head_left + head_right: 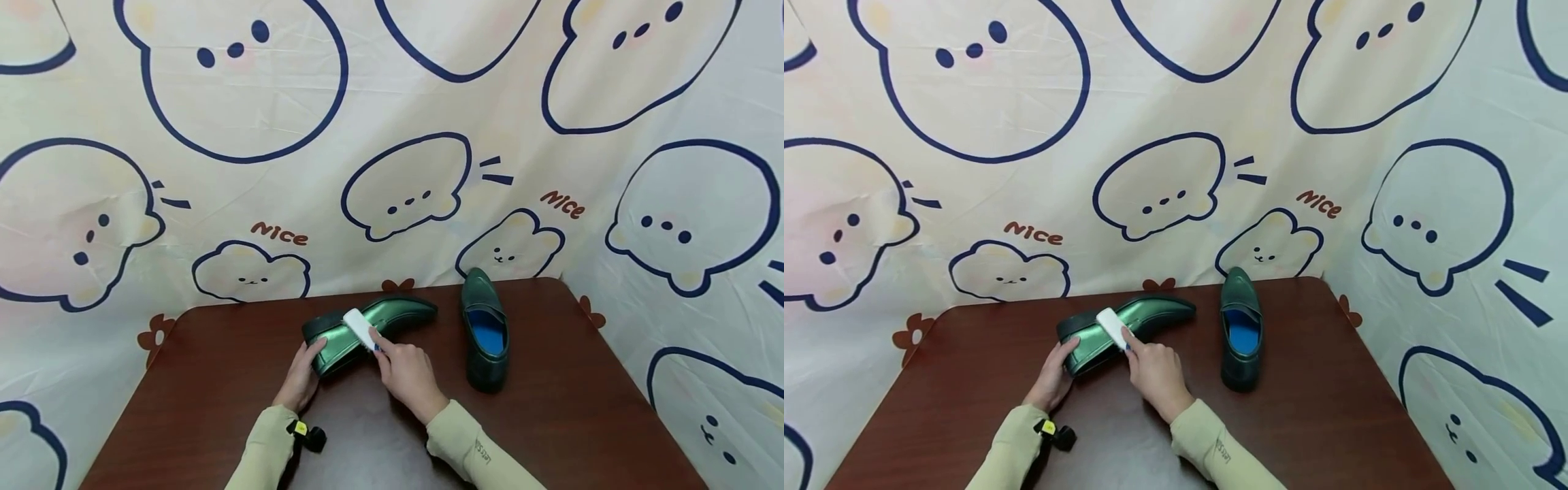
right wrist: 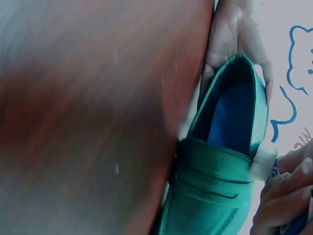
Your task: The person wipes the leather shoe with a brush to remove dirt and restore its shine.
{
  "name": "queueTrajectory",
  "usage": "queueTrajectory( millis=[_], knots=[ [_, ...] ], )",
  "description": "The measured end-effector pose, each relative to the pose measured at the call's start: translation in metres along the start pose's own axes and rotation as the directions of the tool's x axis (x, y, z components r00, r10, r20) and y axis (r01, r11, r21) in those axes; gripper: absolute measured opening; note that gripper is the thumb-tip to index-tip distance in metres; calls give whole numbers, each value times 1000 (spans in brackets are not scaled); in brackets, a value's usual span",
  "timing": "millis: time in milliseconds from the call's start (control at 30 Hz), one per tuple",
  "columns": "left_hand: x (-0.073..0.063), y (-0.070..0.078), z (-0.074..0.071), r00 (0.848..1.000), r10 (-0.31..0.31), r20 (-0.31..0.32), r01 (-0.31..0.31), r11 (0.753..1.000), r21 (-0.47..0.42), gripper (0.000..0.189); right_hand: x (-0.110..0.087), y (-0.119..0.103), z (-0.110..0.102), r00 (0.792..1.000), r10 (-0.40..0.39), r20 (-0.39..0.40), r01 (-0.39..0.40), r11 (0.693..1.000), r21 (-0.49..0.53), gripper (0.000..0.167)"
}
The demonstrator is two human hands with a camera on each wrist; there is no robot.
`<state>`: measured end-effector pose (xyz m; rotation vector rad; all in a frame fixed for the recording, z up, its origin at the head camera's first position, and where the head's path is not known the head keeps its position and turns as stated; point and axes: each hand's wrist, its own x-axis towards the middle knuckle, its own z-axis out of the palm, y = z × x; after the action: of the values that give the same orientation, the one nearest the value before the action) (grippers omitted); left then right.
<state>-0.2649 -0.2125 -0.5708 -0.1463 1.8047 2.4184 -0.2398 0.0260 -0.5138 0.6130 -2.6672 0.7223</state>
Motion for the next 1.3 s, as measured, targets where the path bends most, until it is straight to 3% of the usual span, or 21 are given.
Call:
queueTrajectory(
  millis=[200,367,433,533,667,767,933,1133,1233,1300],
  knots=[
    [-1,-1,-2,999,34,20,-34,999,22,60,2,-1,-1,997,24,-76,-29,997,-77,45],
    [-2,0,-1,1000,14,24,-15,1000,6,63,5,-9,-1,993,-1,-120,-17,988,-151,45],
    [-1,0,-1,1000,12,25,-12,1000,6,65,6,-12,-3,994,-24,-102,9,990,-137,45],
    [-1,1,-1,1000,6,13,-7,1000,4,65,5,-18,-3,997,-83,-7,82,995,-61,46],
    [-1,0,-2,1000,-3,-3,3,1000,-3,63,0,-20,2,982,-162,95,162,987,5,47],
    [-1,-1,-2,1000,3,5,-3,1000,-7,63,0,-13,3,986,-151,64,154,987,-45,47],
    [1,-1,-1,1000,18,25,-17,1000,-23,62,5,5,-5,998,-51,-41,44,987,-156,47],
    [0,-2,-2,999,6,32,-5,1000,-11,67,7,8,-11,998,-3,-61,-8,985,-172,46],
    [0,-1,-2,999,12,42,-13,1000,4,70,8,4,-11,998,-42,-56,33,988,-152,46],
    [-1,0,-2,999,18,32,-18,1000,3,67,7,0,-10,993,-114,-27,109,985,-132,47]
  ],
)
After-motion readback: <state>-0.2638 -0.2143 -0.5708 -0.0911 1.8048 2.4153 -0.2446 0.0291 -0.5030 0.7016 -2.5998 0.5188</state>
